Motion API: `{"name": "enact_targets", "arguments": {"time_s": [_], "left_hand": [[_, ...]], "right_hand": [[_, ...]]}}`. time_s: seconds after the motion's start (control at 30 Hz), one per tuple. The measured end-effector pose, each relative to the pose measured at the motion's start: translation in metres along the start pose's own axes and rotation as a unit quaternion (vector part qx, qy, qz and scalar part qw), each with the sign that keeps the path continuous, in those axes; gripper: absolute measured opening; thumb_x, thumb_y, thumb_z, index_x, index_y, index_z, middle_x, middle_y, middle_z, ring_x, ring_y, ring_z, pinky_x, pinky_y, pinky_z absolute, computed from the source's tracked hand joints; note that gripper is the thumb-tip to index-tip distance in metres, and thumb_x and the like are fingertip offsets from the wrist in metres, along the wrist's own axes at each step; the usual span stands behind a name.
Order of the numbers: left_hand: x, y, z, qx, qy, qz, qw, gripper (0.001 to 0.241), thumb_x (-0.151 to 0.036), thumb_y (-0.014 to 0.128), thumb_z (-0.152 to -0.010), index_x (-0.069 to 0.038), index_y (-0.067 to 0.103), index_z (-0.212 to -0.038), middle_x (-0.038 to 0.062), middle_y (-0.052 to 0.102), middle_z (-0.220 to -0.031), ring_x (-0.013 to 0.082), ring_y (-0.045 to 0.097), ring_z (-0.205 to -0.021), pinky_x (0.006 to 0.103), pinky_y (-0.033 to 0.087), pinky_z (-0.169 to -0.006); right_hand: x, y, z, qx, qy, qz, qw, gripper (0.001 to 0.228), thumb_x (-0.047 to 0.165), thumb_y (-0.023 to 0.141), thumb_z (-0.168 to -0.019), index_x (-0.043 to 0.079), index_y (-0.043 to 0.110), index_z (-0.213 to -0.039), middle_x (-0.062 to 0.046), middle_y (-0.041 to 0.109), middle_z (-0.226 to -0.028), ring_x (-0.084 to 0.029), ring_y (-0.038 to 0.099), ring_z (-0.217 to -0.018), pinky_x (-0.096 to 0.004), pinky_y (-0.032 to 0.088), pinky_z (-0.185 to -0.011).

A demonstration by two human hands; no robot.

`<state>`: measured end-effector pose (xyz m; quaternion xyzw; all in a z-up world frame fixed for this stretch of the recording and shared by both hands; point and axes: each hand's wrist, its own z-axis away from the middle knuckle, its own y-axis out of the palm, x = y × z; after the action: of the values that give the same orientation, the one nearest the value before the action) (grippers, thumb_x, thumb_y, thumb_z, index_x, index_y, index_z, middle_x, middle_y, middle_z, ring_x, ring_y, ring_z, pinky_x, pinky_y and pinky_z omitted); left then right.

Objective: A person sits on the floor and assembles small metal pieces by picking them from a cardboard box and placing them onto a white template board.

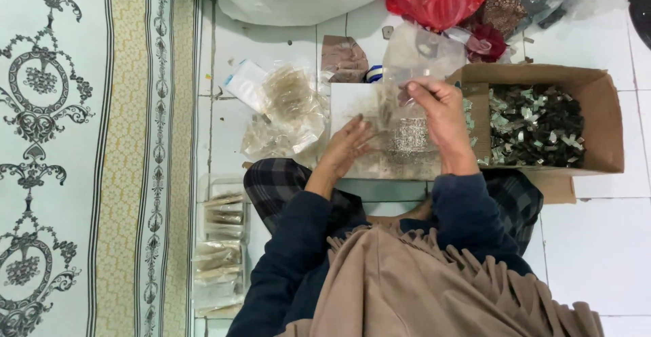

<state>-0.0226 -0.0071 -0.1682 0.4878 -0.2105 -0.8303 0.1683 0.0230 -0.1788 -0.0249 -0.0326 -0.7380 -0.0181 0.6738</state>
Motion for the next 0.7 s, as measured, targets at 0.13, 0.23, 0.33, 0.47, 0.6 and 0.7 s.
{"name": "enact_targets", "arguments": {"time_s": [0.13,0.23,0.33,0.47,0.6,0.7], "left_hand": [[0.001,0.028,0.011,0.067,-0.051,0.195,0.977,0.05,-0.023,0.076,-0.097,-0.002,0.044,-0.129,0.02,0.043,-0.128,0.0412,0.055,-0.131,0.0449,0.054,-0.103],[0.017,0.031,0.005,0.071,-0.07,0.266,0.959,0.019,-0.014,0.078,-0.096,-0.003,0.063,-0.09,0.016,0.071,-0.095,0.0382,0.07,-0.112,0.0385,0.062,-0.09],[0.045,0.035,0.005,0.087,-0.107,0.28,0.95,0.02,-0.018,0.08,-0.094,-0.003,0.067,-0.09,0.02,0.076,-0.099,0.0318,0.075,-0.103,0.0351,0.064,-0.086],[0.082,0.041,0.005,0.105,-0.153,0.287,0.94,0.013,-0.014,0.079,-0.094,-0.004,0.073,-0.099,0.018,0.077,-0.104,0.0282,0.076,-0.103,0.0346,0.064,-0.086],[0.075,0.048,0.011,0.089,-0.154,0.285,0.942,0.018,-0.02,0.083,-0.092,-0.006,0.072,-0.091,0.012,0.078,-0.091,0.0247,0.078,-0.094,0.0329,0.065,-0.084],[0.069,0.048,0.014,0.092,-0.147,0.279,0.944,0.022,-0.024,0.084,-0.092,-0.005,0.072,-0.091,0.011,0.078,-0.091,0.0236,0.078,-0.092,0.033,0.065,-0.083]], "right_hand": [[-0.001,-0.012,-0.002,-0.006,0.027,-0.105,0.994,0.009,0.012,0.078,-0.096,0.006,0.077,-0.103,0.003,0.062,-0.076,-0.001,0.055,-0.07,-0.016,0.051,-0.069],[-0.003,-0.019,-0.004,-0.031,0.054,-0.115,0.991,0.012,0.015,0.079,-0.095,0.006,0.076,-0.103,0.002,0.066,-0.082,-0.003,0.063,-0.073,-0.017,0.057,-0.071],[-0.013,-0.025,-0.007,-0.033,0.044,-0.074,0.996,0.011,0.016,0.079,-0.096,0.007,0.077,-0.102,0.003,0.066,-0.081,-0.002,0.063,-0.074,-0.016,0.056,-0.07],[-0.011,-0.024,-0.007,-0.02,0.012,0.02,1.0,0.005,0.015,0.078,-0.099,0.01,0.078,-0.097,0.005,0.065,-0.078,0.0,0.052,-0.072,-0.015,0.046,-0.065],[-0.034,-0.032,-0.01,-0.027,0.029,0.045,0.998,0.005,0.016,0.079,-0.097,0.012,0.079,-0.095,0.003,0.066,-0.074,-0.002,0.055,-0.068,-0.015,0.045,-0.062],[-0.035,-0.03,-0.008,-0.043,0.054,0.038,0.997,0.004,0.018,0.078,-0.097,0.014,0.078,-0.096,0.008,0.064,-0.075,0.003,0.052,-0.068,-0.013,0.042,-0.06]]}}
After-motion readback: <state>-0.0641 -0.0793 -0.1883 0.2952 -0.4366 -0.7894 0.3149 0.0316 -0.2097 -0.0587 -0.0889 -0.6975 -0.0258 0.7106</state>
